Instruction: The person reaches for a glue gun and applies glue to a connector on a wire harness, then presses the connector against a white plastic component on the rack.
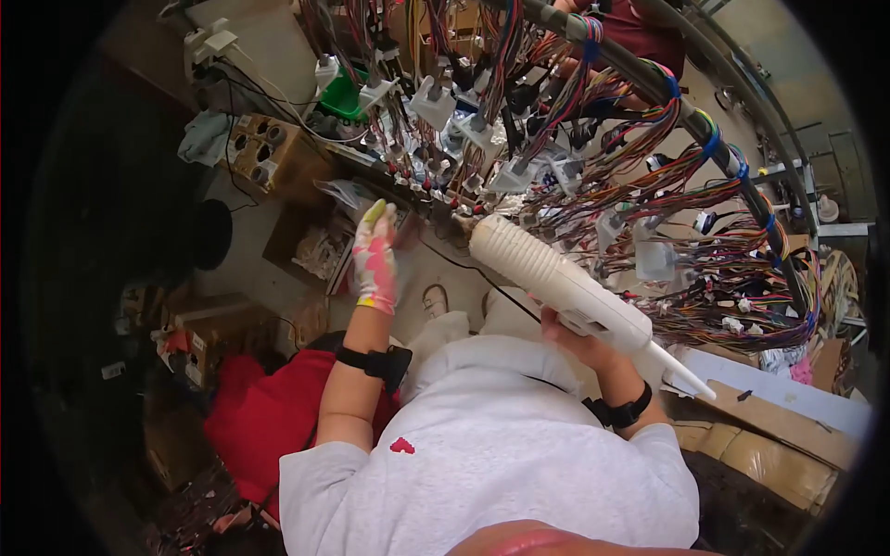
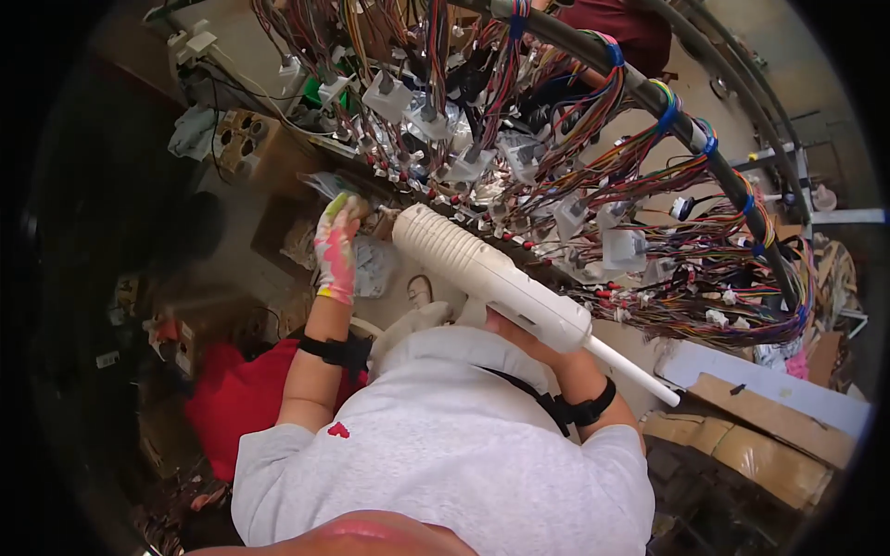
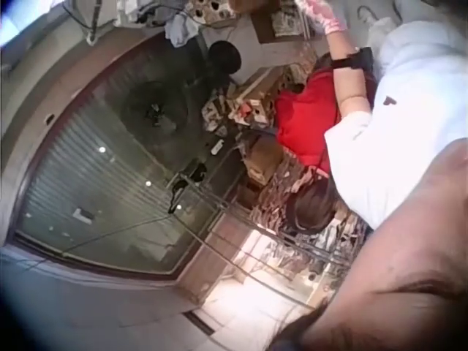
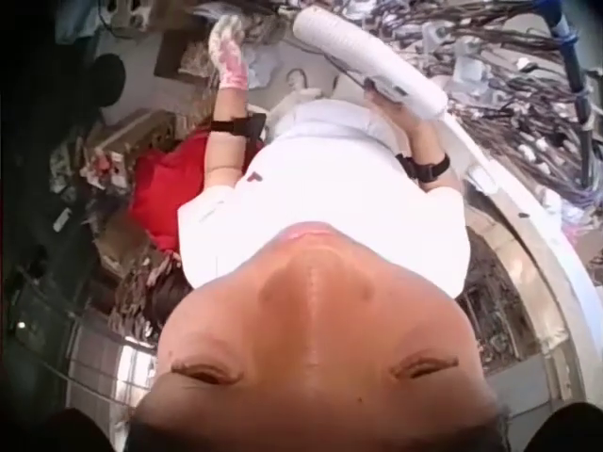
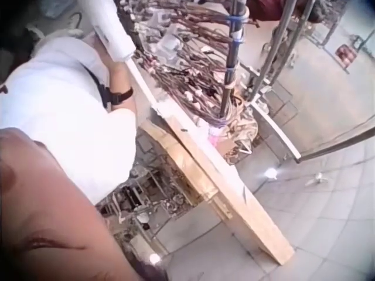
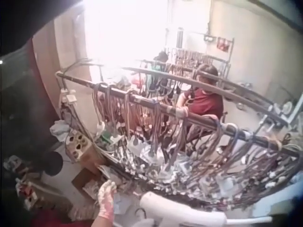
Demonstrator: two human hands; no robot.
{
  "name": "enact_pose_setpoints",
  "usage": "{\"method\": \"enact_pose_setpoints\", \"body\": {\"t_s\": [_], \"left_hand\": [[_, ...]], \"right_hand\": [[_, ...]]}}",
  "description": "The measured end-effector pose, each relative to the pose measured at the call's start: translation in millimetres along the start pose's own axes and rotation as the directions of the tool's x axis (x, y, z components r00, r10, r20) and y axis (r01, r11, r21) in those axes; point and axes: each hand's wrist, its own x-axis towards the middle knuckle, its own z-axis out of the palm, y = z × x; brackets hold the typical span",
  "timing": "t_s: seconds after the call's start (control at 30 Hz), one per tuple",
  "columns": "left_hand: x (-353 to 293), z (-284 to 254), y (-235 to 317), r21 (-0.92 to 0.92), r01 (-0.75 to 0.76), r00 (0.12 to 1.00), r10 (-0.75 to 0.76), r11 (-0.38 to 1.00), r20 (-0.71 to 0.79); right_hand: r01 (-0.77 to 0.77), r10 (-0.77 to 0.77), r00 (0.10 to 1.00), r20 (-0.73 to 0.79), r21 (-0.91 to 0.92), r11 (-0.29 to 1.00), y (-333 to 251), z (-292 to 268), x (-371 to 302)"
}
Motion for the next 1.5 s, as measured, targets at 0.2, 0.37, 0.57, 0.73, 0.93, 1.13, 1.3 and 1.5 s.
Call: {"method": "enact_pose_setpoints", "body": {"t_s": [0.2,0.37,0.57,0.73,0.93,1.13,1.3,1.5], "left_hand": [[12,122,10,0.064,-0.235,0.912,0.197,0.97,0.359],[27,177,-7,0.358,-0.127,0.991,0.106,0.925,0.078],[24,158,-19,-0.103,-0.242,0.967,0.248,0.965,0.055],[-27,119,14,-0.227,-0.155,0.984,0.171,0.961,0.049],[-44,101,50,-0.334,0.235,0.924,-0.103,0.913,0.369],[-43,107,42,-0.214,0.232,0.919,-0.142,0.949,0.369],[-10,122,34,-0.163,0.125,0.94,-0.064,0.979,0.335],[27,136,31,-0.051,0.082,0.958,-0.064,0.995,0.279]], "right_hand": [[-0.051,0.109,0.988,-0.106,0.442,0.895,-7,-5,-12],[-0.167,0.239,0.966,0.094,0.937,0.308,-13,-29,-6],[-0.036,0.033,0.999,0.016,0.293,0.956,7,-44,1],[-0.136,0.108,0.99,0.087,0.459,0.878,15,-51,21],[-0.03,0.029,1.0,0.008,0.362,0.932,4,-41,35],[0.04,-0.043,0.999,0.022,0.105,0.994,26,-43,31],[0.036,-0.039,0.999,0.014,0.192,0.981,18,-39,34],[-0.086,0.067,0.996,0.06,0.418,0.904,12,-35,40]]}}
